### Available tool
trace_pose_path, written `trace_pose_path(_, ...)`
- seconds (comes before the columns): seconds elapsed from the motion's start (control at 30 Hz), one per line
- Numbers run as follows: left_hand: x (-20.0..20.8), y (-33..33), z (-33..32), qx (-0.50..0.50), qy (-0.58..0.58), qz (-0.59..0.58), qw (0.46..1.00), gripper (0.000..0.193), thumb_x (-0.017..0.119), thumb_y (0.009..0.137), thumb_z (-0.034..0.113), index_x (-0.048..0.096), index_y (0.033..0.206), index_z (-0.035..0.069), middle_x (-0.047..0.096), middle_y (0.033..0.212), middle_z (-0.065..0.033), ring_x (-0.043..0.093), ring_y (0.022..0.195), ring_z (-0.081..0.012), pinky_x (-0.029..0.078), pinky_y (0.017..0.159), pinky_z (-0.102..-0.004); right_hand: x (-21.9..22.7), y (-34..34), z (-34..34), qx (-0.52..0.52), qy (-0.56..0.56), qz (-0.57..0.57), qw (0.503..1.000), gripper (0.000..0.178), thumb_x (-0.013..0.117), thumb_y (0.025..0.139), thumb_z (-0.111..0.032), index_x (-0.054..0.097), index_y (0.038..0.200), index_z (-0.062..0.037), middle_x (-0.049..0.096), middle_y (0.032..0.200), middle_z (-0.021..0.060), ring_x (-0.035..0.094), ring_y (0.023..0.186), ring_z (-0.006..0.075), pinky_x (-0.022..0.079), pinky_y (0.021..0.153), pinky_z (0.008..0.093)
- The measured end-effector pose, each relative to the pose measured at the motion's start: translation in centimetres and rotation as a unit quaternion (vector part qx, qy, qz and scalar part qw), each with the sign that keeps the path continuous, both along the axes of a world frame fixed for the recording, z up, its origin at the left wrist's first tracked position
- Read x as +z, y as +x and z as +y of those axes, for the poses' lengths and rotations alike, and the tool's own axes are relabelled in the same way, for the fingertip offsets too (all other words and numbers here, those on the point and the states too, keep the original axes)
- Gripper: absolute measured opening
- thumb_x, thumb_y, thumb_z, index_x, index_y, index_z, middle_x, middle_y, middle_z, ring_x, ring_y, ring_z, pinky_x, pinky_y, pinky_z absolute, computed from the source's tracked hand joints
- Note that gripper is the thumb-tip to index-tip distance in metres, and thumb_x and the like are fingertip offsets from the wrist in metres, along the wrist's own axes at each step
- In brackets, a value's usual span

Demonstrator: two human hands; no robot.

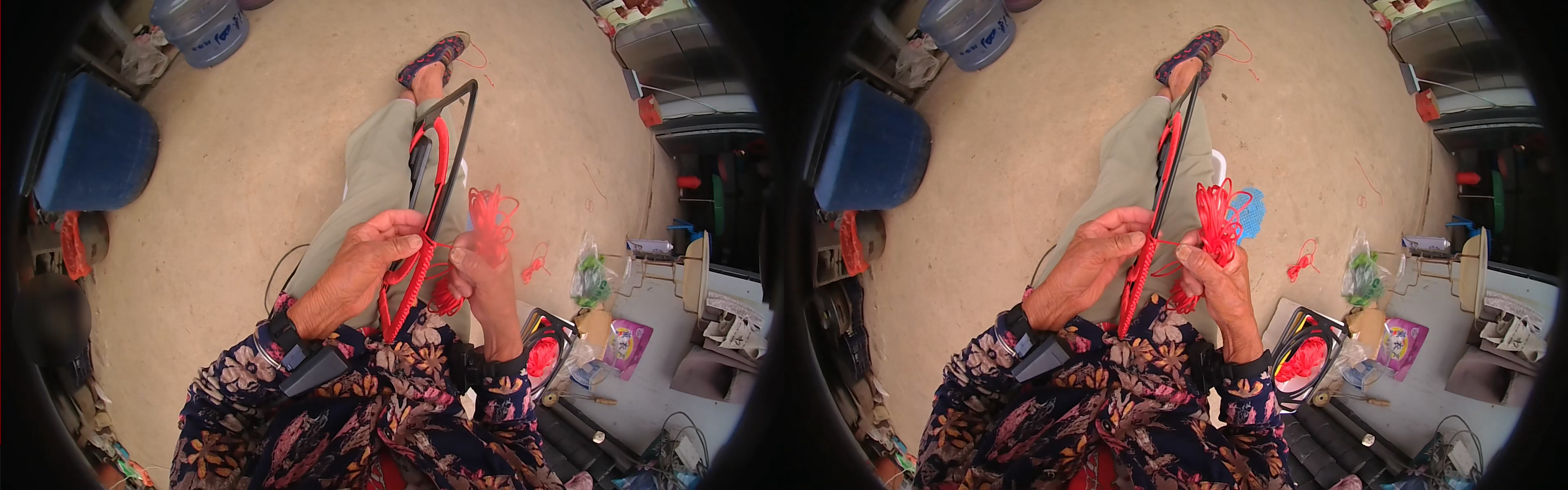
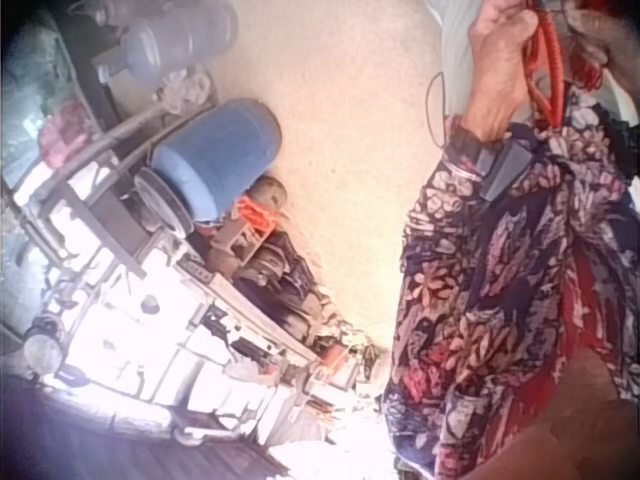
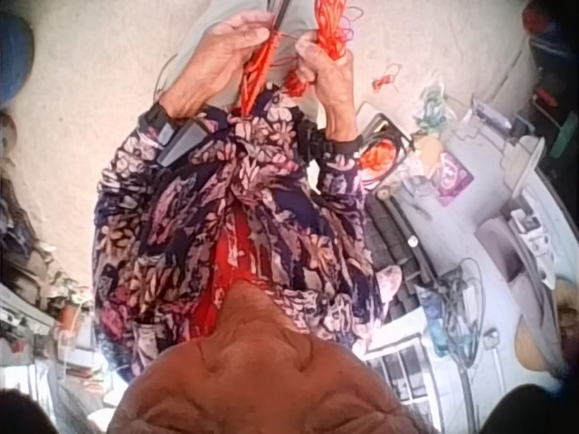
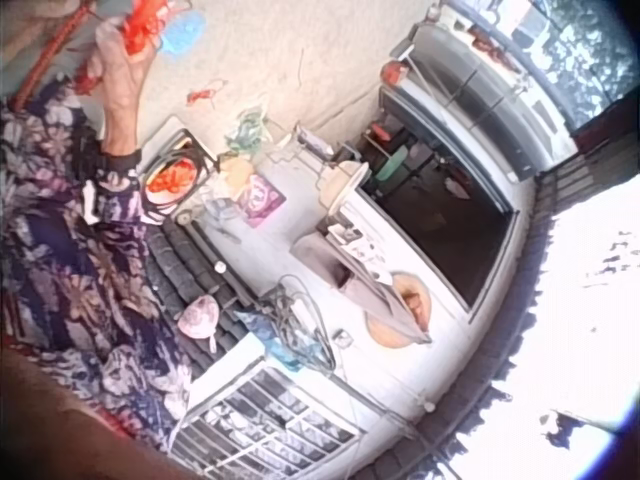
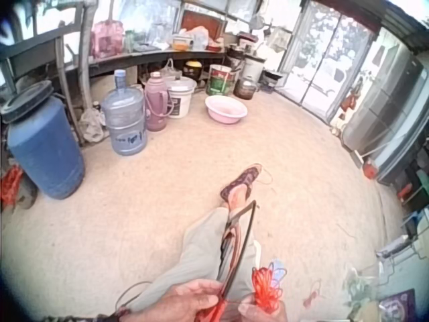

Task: Wrapping a red plastic string around a black and red frame.

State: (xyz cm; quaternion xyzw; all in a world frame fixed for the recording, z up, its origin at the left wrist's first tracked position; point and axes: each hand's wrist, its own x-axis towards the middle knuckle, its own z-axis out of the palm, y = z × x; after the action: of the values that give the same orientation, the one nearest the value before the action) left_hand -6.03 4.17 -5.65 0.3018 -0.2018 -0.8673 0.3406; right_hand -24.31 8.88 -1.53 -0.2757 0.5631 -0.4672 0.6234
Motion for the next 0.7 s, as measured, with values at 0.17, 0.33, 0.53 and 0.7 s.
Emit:
trace_pose_path(0.17,0.2,0.5,0.1,0.026,-0.038,-0.037,0.998,0.032,0.063,0.088,0.008,0.055,0.116,-0.002,0.059,0.109,-0.0059,0.056,0.099,-0.0127,0.042,0.093,-0.0274,0.2,0.3,0.2,0.008,-0.015,0.005,1.0,0.018,0.067,0.084,-0.013,0.056,0.093,-0.0021,0.046,0.061,-0.0022,0.039,0.046,0.0075,0.033,0.043,0.0246)
trace_pose_path(0.33,0.5,0.8,0.4,0.046,-0.044,-0.059,0.996,0.022,0.063,0.087,0.008,0.06,0.107,-0.001,0.063,0.101,-0.0045,0.056,0.097,-0.0114,0.042,0.091,-0.0265,0.4,0.2,0.2,0.002,-0.027,-0.004,1.0,0.019,0.067,0.085,-0.013,0.056,0.096,-0.0021,0.046,0.062,-0.0017,0.04,0.045,0.0079,0.033,0.043,0.0245)
trace_pose_path(0.53,0.6,1.1,0.6,0.06,-0.06,-0.06,0.995,0.019,0.063,0.087,0.01,0.062,0.102,-0.001,0.064,0.097,-0.0054,0.058,0.091,-0.0124,0.044,0.087,-0.0278,1.4,0.5,0.6,0.045,-0.044,0.003,0.998,0.018,0.068,0.084,-0.013,0.06,0.094,-0.0011,0.05,0.062,-0.0018,0.043,0.048,0.0066,0.034,0.044,0.0232)
trace_pose_path(0.7,0.8,1.3,0.4,0.058,-0.055,-0.064,0.995,0.018,0.06,0.09,0.013,0.062,0.102,-0.001,0.064,0.095,-0.0057,0.059,0.089,-0.0129,0.045,0.085,-0.0291,2.1,1.2,0.7,0.123,-0.052,0.051,0.99,0.018,0.067,0.086,-0.015,0.062,0.093,-0.0001,0.051,0.063,-0.0034,0.043,0.049,0.0047,0.034,0.045,0.0212)
